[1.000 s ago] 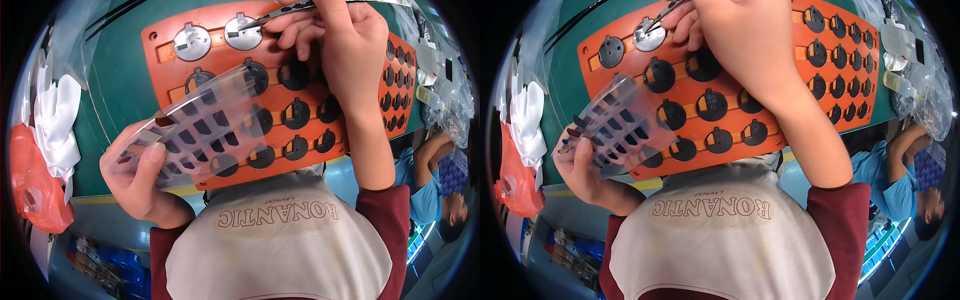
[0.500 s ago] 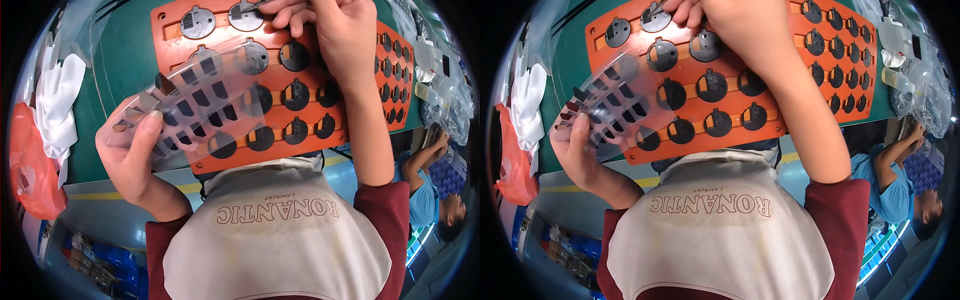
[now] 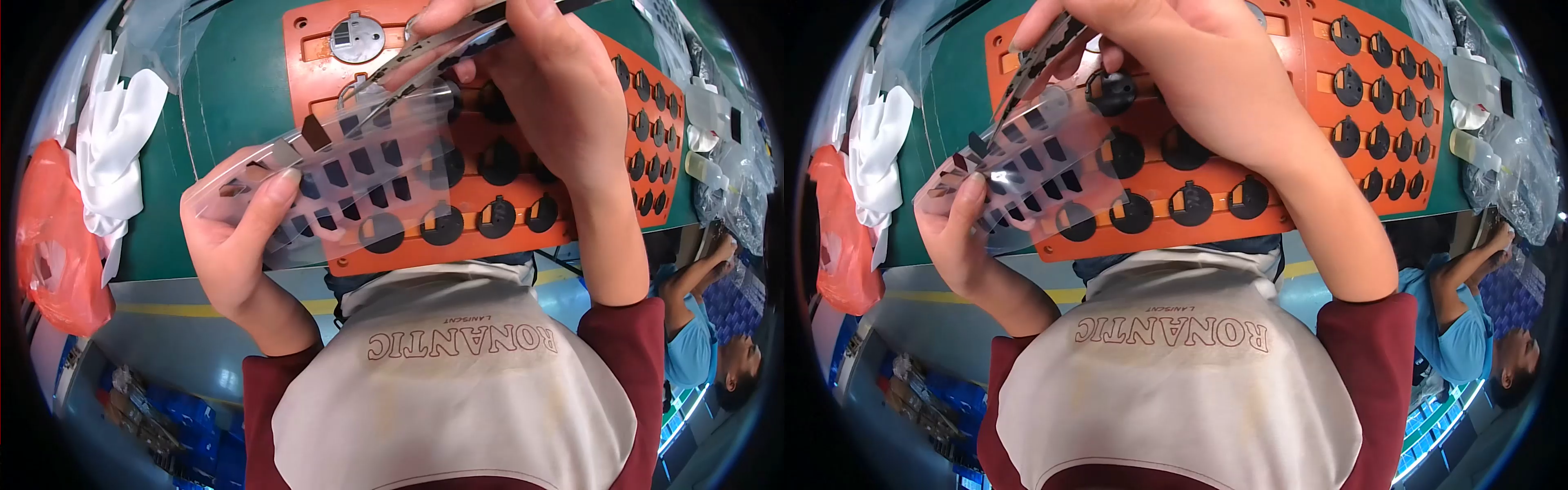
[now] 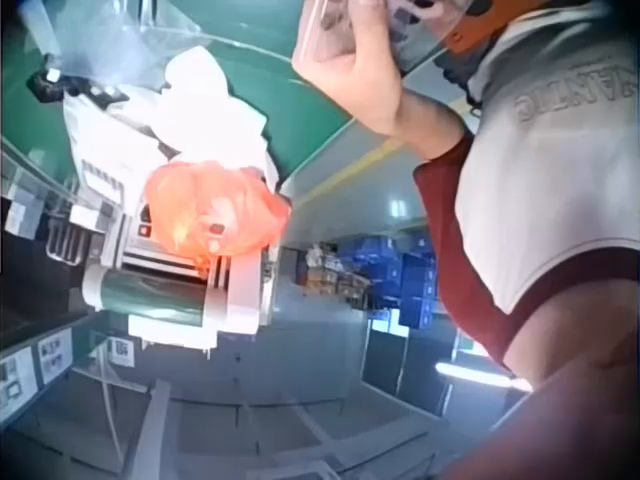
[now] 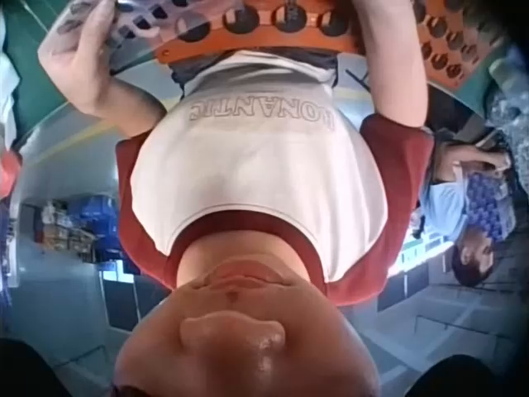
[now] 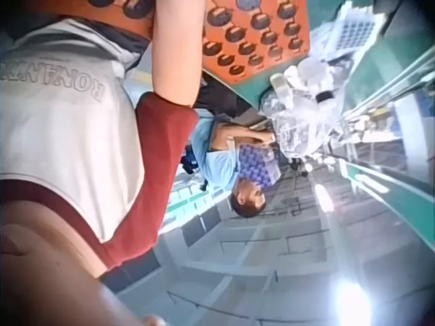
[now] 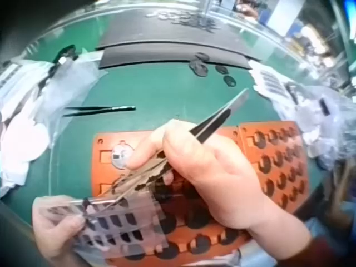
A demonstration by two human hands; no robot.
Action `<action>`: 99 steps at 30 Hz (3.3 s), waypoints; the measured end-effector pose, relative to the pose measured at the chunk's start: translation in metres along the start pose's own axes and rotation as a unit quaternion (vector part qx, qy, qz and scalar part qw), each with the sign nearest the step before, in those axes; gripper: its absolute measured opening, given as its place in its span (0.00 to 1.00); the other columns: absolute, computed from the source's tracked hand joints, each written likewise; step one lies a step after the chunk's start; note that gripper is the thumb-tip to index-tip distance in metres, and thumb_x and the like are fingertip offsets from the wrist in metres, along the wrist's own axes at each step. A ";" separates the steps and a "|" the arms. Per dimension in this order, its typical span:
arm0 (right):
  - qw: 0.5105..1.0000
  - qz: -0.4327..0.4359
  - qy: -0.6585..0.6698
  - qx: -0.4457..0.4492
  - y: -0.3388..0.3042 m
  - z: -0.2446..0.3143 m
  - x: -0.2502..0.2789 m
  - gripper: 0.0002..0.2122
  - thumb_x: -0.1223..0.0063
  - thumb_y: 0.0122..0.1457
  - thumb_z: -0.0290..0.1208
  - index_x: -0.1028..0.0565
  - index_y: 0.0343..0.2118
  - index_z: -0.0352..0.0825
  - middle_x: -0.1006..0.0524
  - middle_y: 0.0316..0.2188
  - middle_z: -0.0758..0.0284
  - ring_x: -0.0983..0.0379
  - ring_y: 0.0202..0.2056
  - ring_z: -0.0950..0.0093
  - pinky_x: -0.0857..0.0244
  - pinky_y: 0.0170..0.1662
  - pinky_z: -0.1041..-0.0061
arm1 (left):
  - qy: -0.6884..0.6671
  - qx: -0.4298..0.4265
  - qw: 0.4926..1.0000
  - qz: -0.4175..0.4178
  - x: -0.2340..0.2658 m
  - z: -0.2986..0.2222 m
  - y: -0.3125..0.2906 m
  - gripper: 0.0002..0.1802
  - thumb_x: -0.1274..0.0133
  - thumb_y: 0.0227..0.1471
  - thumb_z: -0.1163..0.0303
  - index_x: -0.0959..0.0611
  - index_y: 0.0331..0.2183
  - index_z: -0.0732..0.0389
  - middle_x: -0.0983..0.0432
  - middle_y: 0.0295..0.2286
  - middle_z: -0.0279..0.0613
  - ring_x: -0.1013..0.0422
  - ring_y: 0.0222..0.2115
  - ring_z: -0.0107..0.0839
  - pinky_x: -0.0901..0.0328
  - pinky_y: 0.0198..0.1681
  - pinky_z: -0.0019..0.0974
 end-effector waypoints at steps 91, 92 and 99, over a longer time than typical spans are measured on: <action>0.989 -0.136 0.016 0.053 -0.002 0.003 0.105 0.15 0.66 0.53 0.33 0.35 0.21 0.23 0.31 0.13 0.57 0.34 0.12 0.77 0.39 0.14 0.86 | 0.091 -0.024 0.994 -0.063 -0.026 -0.004 0.006 0.11 0.50 0.32 0.70 0.30 0.15 0.70 0.37 0.12 0.33 0.44 0.14 0.19 0.50 0.19 0.20; 0.990 -0.114 0.073 0.030 -0.002 0.002 0.104 0.16 0.67 0.54 0.35 0.35 0.21 0.24 0.31 0.14 0.57 0.34 0.12 0.76 0.39 0.14 0.86 | 0.086 -0.039 0.994 -0.058 -0.032 -0.007 0.003 0.10 0.51 0.32 0.72 0.30 0.14 0.70 0.38 0.12 0.32 0.44 0.14 0.19 0.50 0.18 0.20; 0.882 -0.067 0.464 -0.041 -0.023 0.004 0.056 0.20 0.75 0.55 0.40 0.34 0.28 0.25 0.29 0.22 0.54 0.31 0.22 0.71 0.39 0.23 0.85 | 0.020 0.022 1.000 -0.010 -0.081 -0.033 -0.004 0.06 0.49 0.32 0.78 0.26 0.17 0.71 0.33 0.12 0.34 0.40 0.13 0.18 0.47 0.16 0.19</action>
Point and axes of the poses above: each hand's wrist, its own y-axis towards the middle knuckle, its own x-axis out of the back of the hand, z = x × y, the point moved 6 cm from there along y, towards the middle knuckle
